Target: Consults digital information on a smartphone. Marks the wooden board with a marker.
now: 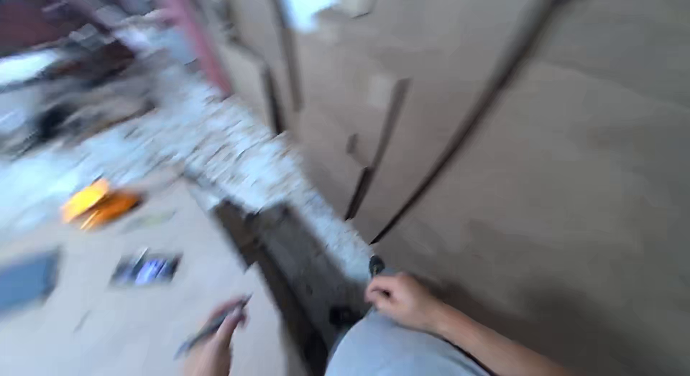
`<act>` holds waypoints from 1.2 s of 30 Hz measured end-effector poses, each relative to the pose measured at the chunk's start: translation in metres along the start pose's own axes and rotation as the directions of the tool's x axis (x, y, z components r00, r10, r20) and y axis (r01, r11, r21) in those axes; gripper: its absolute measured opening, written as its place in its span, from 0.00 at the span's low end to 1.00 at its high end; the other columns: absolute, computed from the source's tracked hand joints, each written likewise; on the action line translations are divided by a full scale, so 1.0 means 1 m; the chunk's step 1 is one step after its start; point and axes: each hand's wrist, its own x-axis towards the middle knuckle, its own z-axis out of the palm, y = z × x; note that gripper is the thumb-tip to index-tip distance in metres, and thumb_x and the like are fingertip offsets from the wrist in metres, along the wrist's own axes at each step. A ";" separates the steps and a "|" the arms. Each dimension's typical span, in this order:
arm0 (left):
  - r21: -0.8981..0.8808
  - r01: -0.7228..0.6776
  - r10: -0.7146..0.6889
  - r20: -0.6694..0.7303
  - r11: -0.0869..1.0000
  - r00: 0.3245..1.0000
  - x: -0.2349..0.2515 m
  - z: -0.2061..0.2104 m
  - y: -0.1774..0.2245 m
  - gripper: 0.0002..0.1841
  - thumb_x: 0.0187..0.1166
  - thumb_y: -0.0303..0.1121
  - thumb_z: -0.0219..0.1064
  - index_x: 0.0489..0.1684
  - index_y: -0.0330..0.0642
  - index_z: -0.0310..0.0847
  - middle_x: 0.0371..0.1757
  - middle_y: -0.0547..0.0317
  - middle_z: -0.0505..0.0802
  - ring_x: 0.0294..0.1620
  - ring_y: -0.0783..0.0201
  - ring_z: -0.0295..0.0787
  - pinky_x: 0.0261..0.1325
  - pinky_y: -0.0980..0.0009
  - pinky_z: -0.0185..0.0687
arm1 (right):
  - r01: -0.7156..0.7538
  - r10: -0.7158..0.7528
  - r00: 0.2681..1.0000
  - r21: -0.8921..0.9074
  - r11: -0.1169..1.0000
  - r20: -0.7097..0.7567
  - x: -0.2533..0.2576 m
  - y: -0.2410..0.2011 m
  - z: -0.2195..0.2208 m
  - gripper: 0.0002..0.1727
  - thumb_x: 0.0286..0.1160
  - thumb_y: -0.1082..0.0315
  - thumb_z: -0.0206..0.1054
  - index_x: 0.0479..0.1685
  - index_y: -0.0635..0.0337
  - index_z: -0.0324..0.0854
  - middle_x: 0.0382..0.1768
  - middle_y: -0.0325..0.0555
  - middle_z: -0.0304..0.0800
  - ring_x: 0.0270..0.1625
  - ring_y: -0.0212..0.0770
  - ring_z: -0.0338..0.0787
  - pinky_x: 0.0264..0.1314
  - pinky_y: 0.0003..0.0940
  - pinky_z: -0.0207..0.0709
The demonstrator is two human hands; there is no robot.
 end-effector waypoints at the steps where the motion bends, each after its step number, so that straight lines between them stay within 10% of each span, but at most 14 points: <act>1: -0.004 0.039 -0.040 -0.114 0.999 0.993 -0.011 -0.006 -0.007 0.16 0.77 0.36 0.70 0.57 0.35 0.86 0.45 0.53 0.95 0.39 0.63 0.90 0.48 0.64 0.89 | 0.002 -0.002 1.000 0.003 1.000 0.019 0.001 0.005 0.002 0.15 0.86 0.61 0.59 0.47 0.55 0.92 0.38 0.41 0.95 0.38 0.34 0.93 0.45 0.38 0.88; 6: -0.009 0.280 -0.266 -0.342 0.960 0.901 -0.071 -0.038 -0.035 0.12 0.82 0.31 0.64 0.56 0.42 0.89 0.35 0.57 0.91 0.32 0.65 0.83 0.41 0.67 0.83 | -0.032 0.037 0.991 -0.041 0.999 0.127 0.014 0.018 0.022 0.15 0.81 0.57 0.57 0.42 0.45 0.92 0.26 0.26 0.87 0.24 0.23 0.81 0.25 0.28 0.77; 14: -0.017 0.357 -0.323 -0.463 0.934 0.825 -0.076 -0.091 -0.129 0.07 0.75 0.28 0.68 0.45 0.37 0.89 0.29 0.59 0.91 0.27 0.68 0.83 0.34 0.69 0.82 | 0.062 -0.023 0.950 -0.116 0.991 0.312 0.035 0.030 0.065 0.15 0.84 0.53 0.56 0.43 0.39 0.91 0.27 0.20 0.88 0.25 0.20 0.82 0.24 0.26 0.78; 25: 0.287 0.347 -0.266 -0.286 0.893 0.921 0.051 -0.118 -0.136 0.07 0.66 0.32 0.70 0.37 0.42 0.88 0.28 0.60 0.92 0.27 0.67 0.87 0.32 0.63 0.84 | -0.036 0.087 0.967 -0.208 0.977 0.239 0.037 0.019 0.047 0.16 0.84 0.52 0.56 0.43 0.42 0.91 0.20 0.23 0.82 0.18 0.23 0.76 0.18 0.27 0.72; 36: 0.489 0.343 -0.282 -0.197 0.802 0.939 0.058 -0.124 -0.137 0.06 0.64 0.37 0.72 0.33 0.48 0.89 0.29 0.63 0.93 0.30 0.67 0.88 0.38 0.55 0.84 | -0.039 0.099 0.966 -0.242 0.970 0.240 0.039 0.018 0.044 0.17 0.85 0.50 0.55 0.44 0.41 0.91 0.23 0.23 0.84 0.21 0.23 0.78 0.21 0.27 0.73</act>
